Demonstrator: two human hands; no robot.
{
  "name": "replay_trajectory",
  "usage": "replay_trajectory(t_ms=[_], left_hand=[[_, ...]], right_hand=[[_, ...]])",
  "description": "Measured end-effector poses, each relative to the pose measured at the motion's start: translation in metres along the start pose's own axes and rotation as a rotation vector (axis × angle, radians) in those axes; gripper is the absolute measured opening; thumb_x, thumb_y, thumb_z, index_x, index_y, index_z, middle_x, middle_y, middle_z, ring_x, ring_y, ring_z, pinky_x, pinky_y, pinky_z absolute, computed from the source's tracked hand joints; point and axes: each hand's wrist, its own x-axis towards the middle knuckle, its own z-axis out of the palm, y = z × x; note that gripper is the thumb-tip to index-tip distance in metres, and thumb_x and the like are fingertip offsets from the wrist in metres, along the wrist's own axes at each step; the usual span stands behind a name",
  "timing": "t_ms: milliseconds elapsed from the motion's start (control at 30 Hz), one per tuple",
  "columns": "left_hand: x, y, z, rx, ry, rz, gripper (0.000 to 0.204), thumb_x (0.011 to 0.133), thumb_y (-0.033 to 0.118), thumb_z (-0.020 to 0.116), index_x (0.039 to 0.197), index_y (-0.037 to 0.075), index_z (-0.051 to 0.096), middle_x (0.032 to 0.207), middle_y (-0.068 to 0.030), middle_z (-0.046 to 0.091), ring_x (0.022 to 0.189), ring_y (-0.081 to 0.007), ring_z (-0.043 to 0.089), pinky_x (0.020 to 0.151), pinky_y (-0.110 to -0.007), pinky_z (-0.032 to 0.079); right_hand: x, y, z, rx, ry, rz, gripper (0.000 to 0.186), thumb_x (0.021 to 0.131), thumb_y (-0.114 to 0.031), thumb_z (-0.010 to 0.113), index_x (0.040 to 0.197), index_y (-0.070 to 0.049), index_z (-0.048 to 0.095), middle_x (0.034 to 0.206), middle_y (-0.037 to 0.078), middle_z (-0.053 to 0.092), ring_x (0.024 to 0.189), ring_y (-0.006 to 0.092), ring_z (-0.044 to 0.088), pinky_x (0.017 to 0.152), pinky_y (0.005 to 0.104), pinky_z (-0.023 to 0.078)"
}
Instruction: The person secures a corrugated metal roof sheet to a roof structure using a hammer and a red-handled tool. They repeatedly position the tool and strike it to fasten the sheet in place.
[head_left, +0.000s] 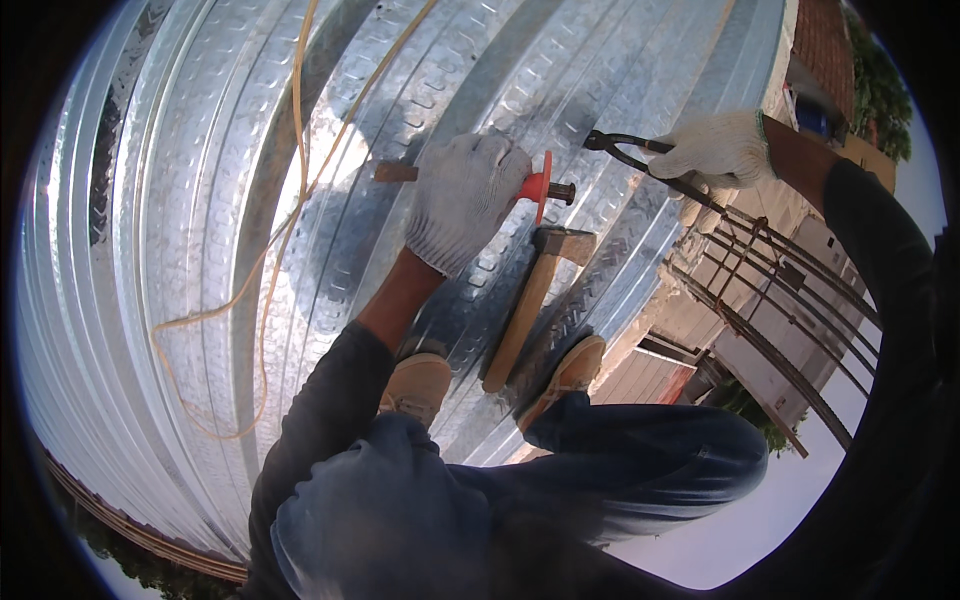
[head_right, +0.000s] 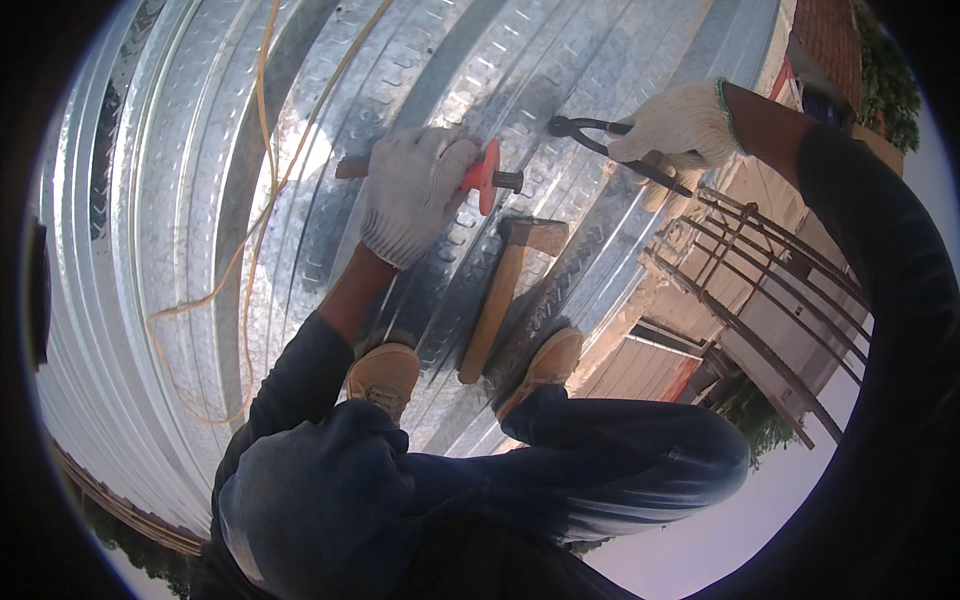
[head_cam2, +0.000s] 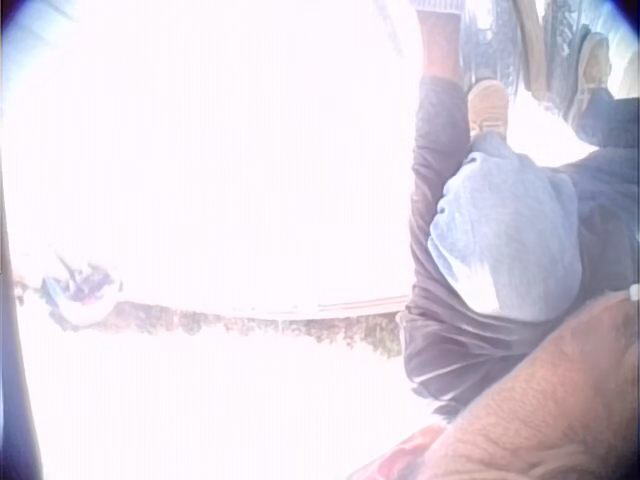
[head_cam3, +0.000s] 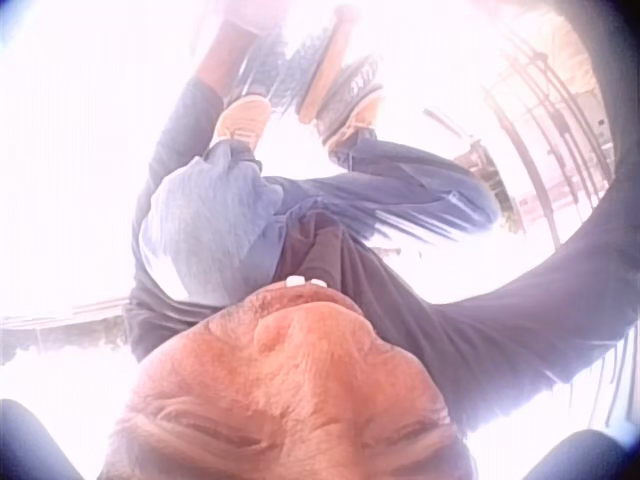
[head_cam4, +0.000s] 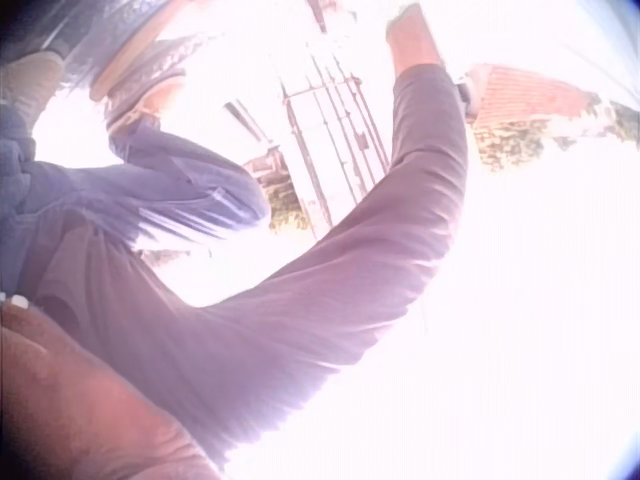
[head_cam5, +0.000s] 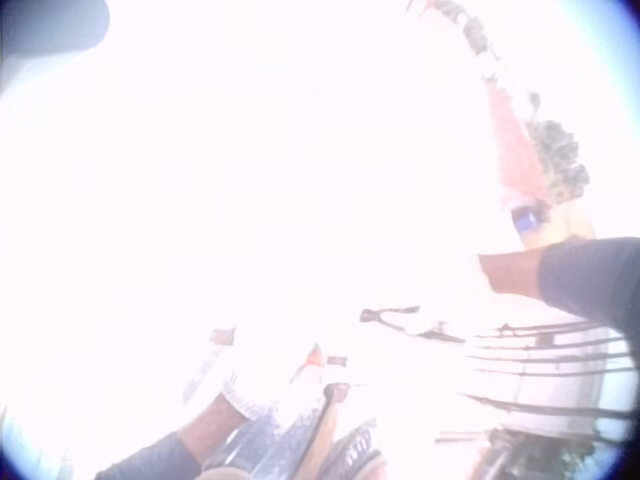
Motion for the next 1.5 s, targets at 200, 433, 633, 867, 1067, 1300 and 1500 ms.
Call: replay_trajectory(t_ms=[200, 433, 633, 867, 1067, 1300, 1500], left_hand=[[0.002, -0.003, -0.004, -0.033, 0.067, 0.02, 0.033, 0.087, 0.025, 0.084, 0.116, 0.016, 0.072, 0.116, -0.0049, 0.072, 0.107, -0.0292, 0.072, 0.089, -0.049, 0.055], [-0.003, -0.004, -0.002, -0.033, -0.028, -0.047, 0.052, 0.081, 0.016, 0.087, 0.132, 0.019, 0.074, 0.135, 0.0006, 0.074, 0.119, -0.0272, 0.069, 0.097, -0.05, 0.051], [0.004, 0.001, -0.003, -0.02, -0.038, -0.046, 0.049, 0.08, 0.015, 0.087, 0.126, 0.02, 0.073, 0.131, 0.0016, 0.074, 0.116, -0.0279, 0.068, 0.096, -0.05, 0.051], [0.003, -0.001, -0.005, -0.053, -0.025, -0.065, 0.044, 0.08, 0.015, 0.086, 0.121, 0.019, 0.072, 0.129, 0.0005, 0.073, 0.116, -0.0289, 0.068, 0.094, -0.051, 0.05], [0.002, -0.001, -0.002, -0.086, -0.012, -0.063, 0.041, 0.082, 0.014, 0.085, 0.121, 0.018, 0.072, 0.132, -0.0001, 0.073, 0.117, -0.0286, 0.069, 0.094, -0.05, 0.05], [0.0, -0.003, -0.003, -0.065, -0.005, -0.062, 0.042, 0.081, 0.015, 0.086, 0.121, 0.019, 0.072, 0.131, -0.0002, 0.073, 0.118, -0.0284, 0.069, 0.094, -0.05, 0.05], [-0.001, -0.004, -0.006, -0.073, -0.031, -0.077, 0.044, 0.079, 0.014, 0.087, 0.121, 0.018, 0.072, 0.125, -0.0018, 0.073, 0.119, -0.0297, 0.069, 0.094, -0.05, 0.049]], right_hand=[[-0.022, -0.027, 0.019, 0.282, -0.036, 0.064, 0.034, 0.115, -0.028, 0.067, 0.123, 0.004, 0.06, 0.088, 0.015, 0.072, 0.069, 0.0249, 0.073, 0.055, 0.0402, 0.062], [-0.006, -0.02, 0.023, 0.365, -0.11, 0.099, 0.029, 0.115, -0.027, 0.062, 0.099, -0.003, 0.064, 0.078, 0.006, 0.065, 0.059, 0.0159, 0.064, 0.052, 0.0352, 0.058], [-0.004, -0.005, 0.066, 0.412, 0.081, 0.066, 0.03, 0.114, -0.027, 0.06, 0.091, -0.008, 0.062, 0.071, 0.0, 0.06, 0.054, 0.011, 0.057, 0.047, 0.0331, 0.051], [-0.002, -0.001, 0.071, 0.461, 0.039, -0.053, 0.03, 0.114, -0.025, 0.059, 0.093, -0.006, 0.064, 0.069, 0.006, 0.064, 0.054, 0.016, 0.058, 0.046, 0.0379, 0.047], [0.001, -0.022, -0.006, 0.285, -0.12, 0.075, 0.035, 0.115, -0.023, 0.065, 0.118, 0.011, 0.071, 0.105, 0.024, 0.08, 0.082, 0.0252, 0.079, 0.055, 0.0368, 0.062], [0.002, -0.024, 0.009, 0.417, -0.172, 0.098, 0.03, 0.116, -0.022, 0.062, 0.098, 0.001, 0.066, 0.083, 0.011, 0.069, 0.063, 0.0148, 0.065, 0.056, 0.0328, 0.06], [0.023, -0.005, 0.058, 0.25, -0.02, -0.065, 0.031, 0.112, -0.021, 0.061, 0.092, 0.0, 0.07, 0.076, 0.011, 0.071, 0.068, 0.0225, 0.072, 0.063, 0.0405, 0.062]])
